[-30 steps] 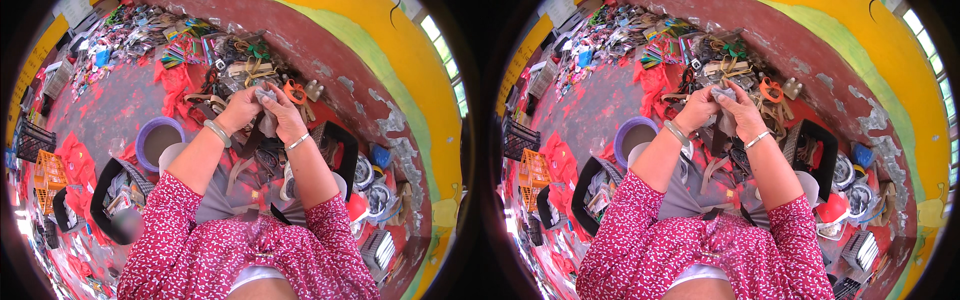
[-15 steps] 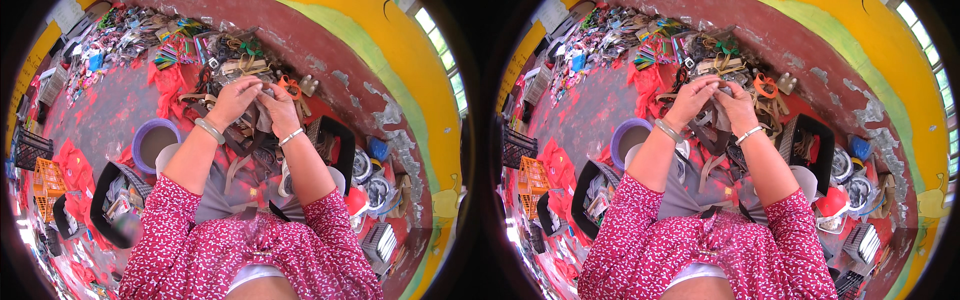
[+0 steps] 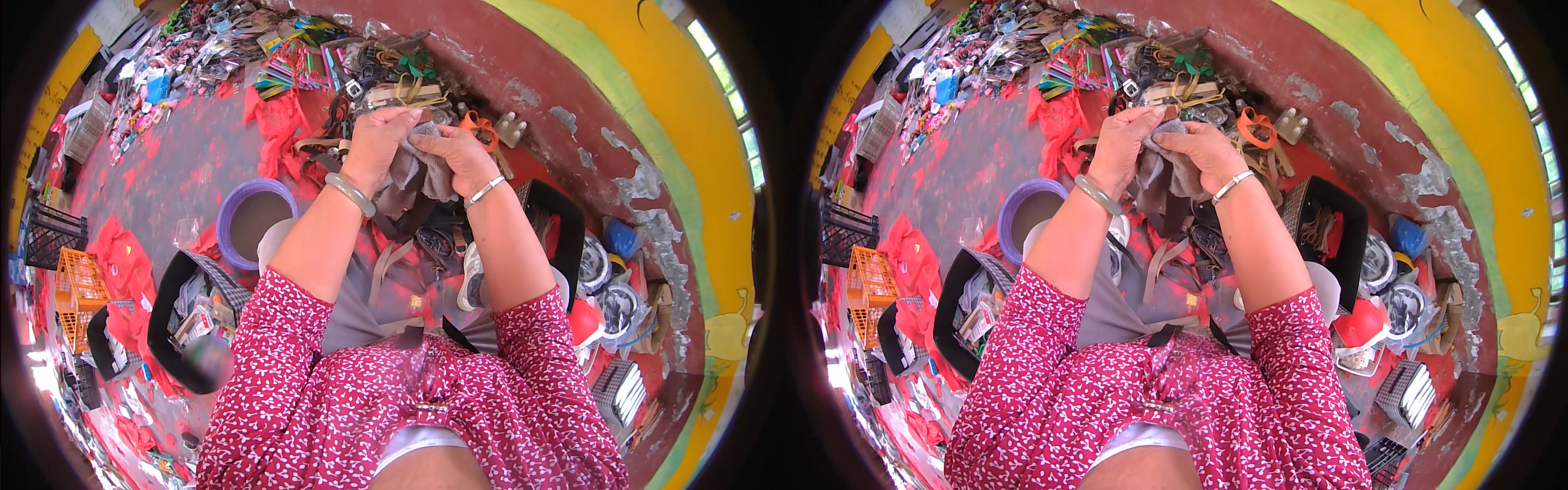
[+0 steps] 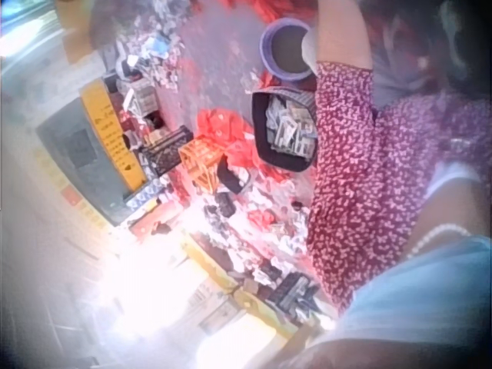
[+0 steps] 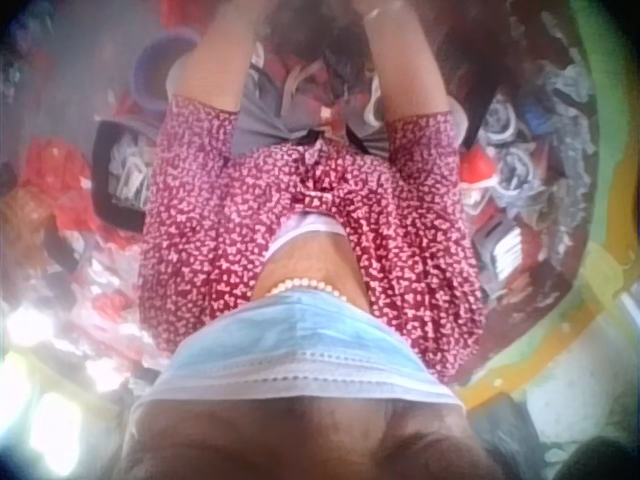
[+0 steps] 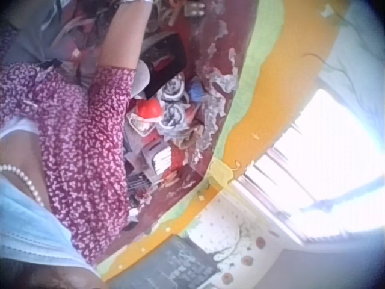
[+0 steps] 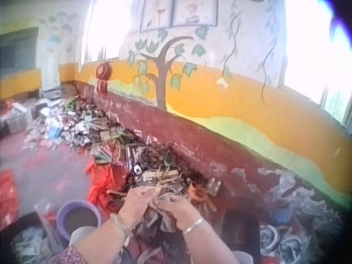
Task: The person picks up straps and buckles from a pile on the floor, wipes them with a cloth, and places them into plastic crates.
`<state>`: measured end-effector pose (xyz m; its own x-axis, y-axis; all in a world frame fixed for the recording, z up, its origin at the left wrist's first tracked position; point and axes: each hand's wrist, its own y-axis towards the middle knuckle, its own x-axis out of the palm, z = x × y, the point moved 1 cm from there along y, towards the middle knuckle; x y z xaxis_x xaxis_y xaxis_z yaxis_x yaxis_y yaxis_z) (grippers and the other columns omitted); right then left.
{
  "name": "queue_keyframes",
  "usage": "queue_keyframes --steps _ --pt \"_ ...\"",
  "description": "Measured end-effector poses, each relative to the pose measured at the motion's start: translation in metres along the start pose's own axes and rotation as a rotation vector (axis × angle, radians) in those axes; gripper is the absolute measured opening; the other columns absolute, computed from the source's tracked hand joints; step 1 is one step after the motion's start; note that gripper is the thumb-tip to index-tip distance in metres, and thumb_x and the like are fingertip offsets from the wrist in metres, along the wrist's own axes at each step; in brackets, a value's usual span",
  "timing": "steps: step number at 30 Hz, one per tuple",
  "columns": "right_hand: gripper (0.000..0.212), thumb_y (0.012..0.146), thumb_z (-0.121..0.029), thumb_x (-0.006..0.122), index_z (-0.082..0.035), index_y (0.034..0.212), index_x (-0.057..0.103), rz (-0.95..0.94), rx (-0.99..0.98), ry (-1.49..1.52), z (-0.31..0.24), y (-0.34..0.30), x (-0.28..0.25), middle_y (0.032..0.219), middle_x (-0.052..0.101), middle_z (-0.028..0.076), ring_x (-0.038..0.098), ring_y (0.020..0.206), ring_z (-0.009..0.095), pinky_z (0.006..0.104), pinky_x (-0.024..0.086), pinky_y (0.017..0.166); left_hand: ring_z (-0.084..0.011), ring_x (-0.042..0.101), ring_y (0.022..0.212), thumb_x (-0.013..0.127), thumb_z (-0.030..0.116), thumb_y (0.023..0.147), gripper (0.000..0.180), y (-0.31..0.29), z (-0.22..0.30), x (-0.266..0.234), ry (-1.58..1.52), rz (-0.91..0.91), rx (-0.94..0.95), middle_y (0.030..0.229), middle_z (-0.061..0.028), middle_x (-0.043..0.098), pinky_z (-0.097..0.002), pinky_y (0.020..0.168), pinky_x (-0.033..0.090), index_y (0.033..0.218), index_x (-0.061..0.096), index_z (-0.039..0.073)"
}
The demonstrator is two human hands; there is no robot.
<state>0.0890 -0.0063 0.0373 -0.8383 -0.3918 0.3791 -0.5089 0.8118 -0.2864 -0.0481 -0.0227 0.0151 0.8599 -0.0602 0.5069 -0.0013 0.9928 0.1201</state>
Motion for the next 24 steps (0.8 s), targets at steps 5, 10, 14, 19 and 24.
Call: queue_keyframes --steps 5,10,14,19,24 --pt "0.017 0.077 -0.004 0.063 -0.002 0.093 0.059 -0.019 0.064 0.142 0.007 0.002 0.003 0.086 0.063 0.007 0.062 0.075 0.017 0.0322 0.051 0.068 -0.0127 0.06 0.075 0.058 0.011 0.083 0.021 0.004 -0.001 -0.002 -0.03 0.067 -0.007 0.086 -0.0088 0.064 -0.0241 0.07 0.048 0.095 0.062 -0.006" --pt "0.015 0.079 -0.006 0.062 -0.003 0.094 0.059 0.002 0.007 0.116 0.012 -0.004 0.006 0.085 0.063 0.006 0.062 0.075 0.017 0.0327 0.051 0.067 -0.0146 0.061 0.071 0.059 0.011 0.082 0.019 0.002 -0.003 0.002 -0.083 0.097 -0.026 0.082 -0.0103 0.064 -0.025 0.066 0.049 0.089 0.062 -0.007" --pt "0.015 0.079 -0.007 0.062 -0.002 0.093 0.06 0.022 0.03 0.124 0.021 -0.019 0.007 0.086 0.064 0.006 0.062 0.075 0.017 0.0312 0.05 0.069 -0.015 0.061 0.069 0.06 0.011 0.081 0.019 0.003 -0.006 0.001 -0.081 0.108 -0.004 0.081 -0.0105 0.065 -0.0261 0.065 0.049 0.088 0.062 -0.006" --pt "0.012 0.082 -0.005 0.058 -0.002 0.094 0.061 0.008 0.013 0.057 0.042 -0.037 0.004 0.083 0.064 0.004 0.061 0.072 0.014 0.0276 0.05 0.067 -0.0152 0.061 0.07 0.059 0.009 0.081 0.018 0.0 -0.009 0.0 -0.041 0.138 -0.029 0.083 -0.0119 0.065 -0.0259 0.065 0.049 0.089 0.062 -0.007" --pt "0.013 0.083 -0.005 0.055 -0.001 0.094 0.061 -0.015 0.05 -0.033 0.067 -0.065 0.005 0.081 0.063 0.003 0.061 0.07 0.012 0.0263 0.049 0.065 -0.015 0.061 0.07 0.057 0.009 0.083 0.017 0.006 -0.009 -0.012 -0.051 0.188 0.044 0.081 -0.0124 0.065 -0.0256 0.064 0.049 0.087 0.062 -0.007"
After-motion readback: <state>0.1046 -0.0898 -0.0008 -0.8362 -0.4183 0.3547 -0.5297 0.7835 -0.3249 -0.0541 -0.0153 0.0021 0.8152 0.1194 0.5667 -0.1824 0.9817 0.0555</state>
